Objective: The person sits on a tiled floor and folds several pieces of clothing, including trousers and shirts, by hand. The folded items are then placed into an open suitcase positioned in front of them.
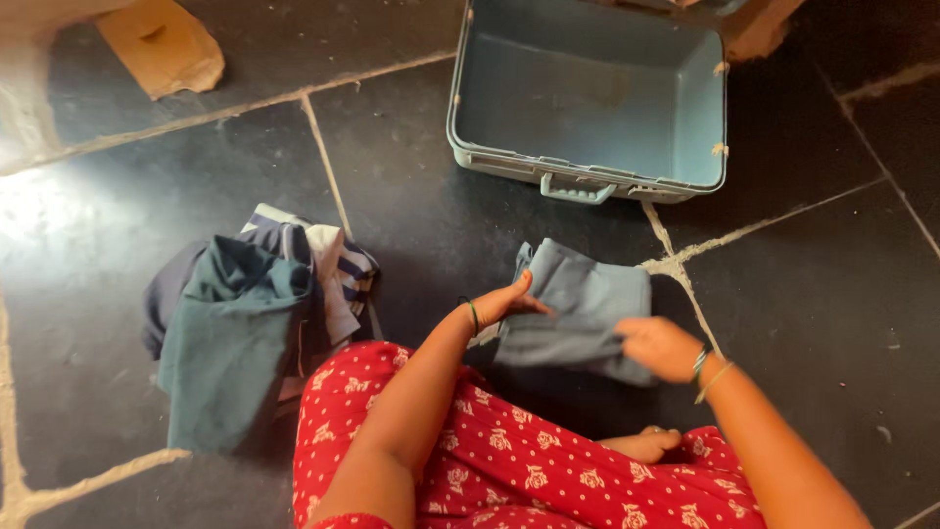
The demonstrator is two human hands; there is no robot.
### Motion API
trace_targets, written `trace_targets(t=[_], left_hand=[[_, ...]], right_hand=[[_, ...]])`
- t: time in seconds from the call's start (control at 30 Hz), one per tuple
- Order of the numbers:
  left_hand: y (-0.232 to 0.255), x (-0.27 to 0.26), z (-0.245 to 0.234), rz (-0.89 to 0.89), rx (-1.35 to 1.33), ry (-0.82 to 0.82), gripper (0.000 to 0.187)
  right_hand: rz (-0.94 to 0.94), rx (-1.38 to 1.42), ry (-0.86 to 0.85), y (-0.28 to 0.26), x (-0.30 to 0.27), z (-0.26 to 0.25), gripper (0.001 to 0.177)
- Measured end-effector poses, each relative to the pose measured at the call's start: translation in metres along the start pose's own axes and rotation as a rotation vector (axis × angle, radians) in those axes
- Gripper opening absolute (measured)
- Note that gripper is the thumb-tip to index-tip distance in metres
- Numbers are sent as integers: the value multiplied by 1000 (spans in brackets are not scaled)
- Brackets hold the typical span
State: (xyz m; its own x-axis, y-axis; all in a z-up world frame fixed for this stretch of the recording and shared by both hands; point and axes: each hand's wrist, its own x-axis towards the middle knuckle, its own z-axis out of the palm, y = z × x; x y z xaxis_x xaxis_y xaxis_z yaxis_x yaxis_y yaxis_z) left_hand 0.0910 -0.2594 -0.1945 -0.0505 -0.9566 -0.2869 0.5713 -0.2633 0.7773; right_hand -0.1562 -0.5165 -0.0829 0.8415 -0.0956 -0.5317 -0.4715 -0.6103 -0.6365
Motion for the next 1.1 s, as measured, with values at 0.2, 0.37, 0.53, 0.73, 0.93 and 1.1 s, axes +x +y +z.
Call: trace_targets(t=[0.2, 0.37, 0.53, 0.73, 0.93, 1.1], left_hand=[[27, -12, 24, -36, 358, 205, 62], [9, -3, 22, 187, 320, 174, 42], [-10, 11, 13, 228, 396, 271, 39], [19, -2, 33, 292, 515, 499, 46], [9, 8, 29, 182, 639, 874, 60], [1, 15, 23, 115, 658, 939, 60]], right_hand=[[15, 542, 324, 55, 70, -34, 33], [-32, 695, 384, 38, 47, -30, 34], [64, 718, 219, 30, -16, -9, 40], [81, 796, 387, 49, -16, 8, 42], [422, 229, 713, 75, 44, 47, 51], [365, -199, 1139, -16, 40, 55, 39]])
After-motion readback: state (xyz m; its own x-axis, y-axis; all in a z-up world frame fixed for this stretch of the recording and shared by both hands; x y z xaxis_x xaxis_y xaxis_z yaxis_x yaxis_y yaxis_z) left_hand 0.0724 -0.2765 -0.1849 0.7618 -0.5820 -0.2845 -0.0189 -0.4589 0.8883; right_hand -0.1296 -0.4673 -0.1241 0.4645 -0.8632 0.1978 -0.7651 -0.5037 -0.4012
